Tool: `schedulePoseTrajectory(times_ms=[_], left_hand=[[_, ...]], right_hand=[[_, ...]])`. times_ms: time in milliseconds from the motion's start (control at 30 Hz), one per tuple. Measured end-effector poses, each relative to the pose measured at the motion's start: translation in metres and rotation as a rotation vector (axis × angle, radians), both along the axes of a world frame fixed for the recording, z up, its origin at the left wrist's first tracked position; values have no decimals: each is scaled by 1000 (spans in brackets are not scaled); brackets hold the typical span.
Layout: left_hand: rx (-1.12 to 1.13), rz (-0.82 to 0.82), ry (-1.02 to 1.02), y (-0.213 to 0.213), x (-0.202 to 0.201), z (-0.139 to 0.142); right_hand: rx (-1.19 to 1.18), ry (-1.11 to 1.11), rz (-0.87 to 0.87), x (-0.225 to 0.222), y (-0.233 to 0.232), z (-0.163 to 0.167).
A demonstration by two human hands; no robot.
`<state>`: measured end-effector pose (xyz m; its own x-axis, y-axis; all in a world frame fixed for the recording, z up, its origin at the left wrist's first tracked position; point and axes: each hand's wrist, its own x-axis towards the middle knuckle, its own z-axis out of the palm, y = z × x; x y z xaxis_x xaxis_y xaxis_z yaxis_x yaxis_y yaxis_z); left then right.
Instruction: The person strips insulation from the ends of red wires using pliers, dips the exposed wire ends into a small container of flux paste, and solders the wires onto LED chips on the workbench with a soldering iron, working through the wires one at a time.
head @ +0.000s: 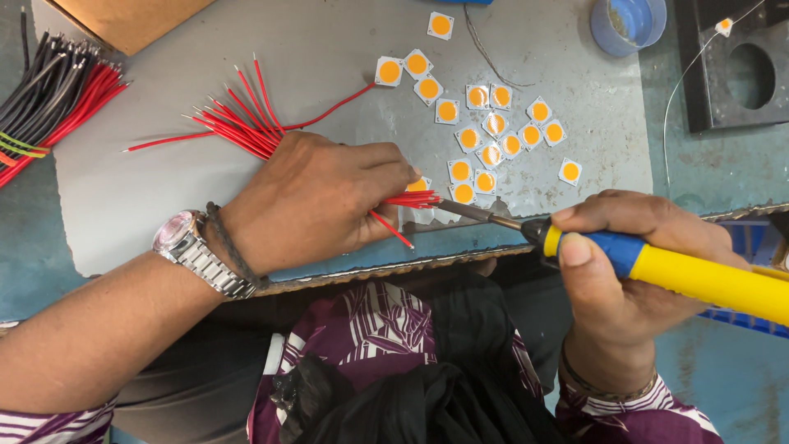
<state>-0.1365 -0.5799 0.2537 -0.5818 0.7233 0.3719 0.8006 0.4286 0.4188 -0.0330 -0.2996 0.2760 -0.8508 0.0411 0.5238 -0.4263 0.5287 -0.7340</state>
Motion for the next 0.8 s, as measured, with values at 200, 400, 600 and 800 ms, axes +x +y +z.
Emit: schedulePoseTrajectory(times_ms=[200,400,600,800], left_hand=[[-3,-8,-17,0,-1,0],[9,-13,-17,0,-1,0],[-25,8,-23,1,0,-1],[153,29,7,-10,-7,-3]], right_hand=[[-72,39,-25,4,3,-1],[-80,89,-52,8,13,-12],[-113,193,-88,4,22,-19],[-297,249,-128,-2,19,-24]])
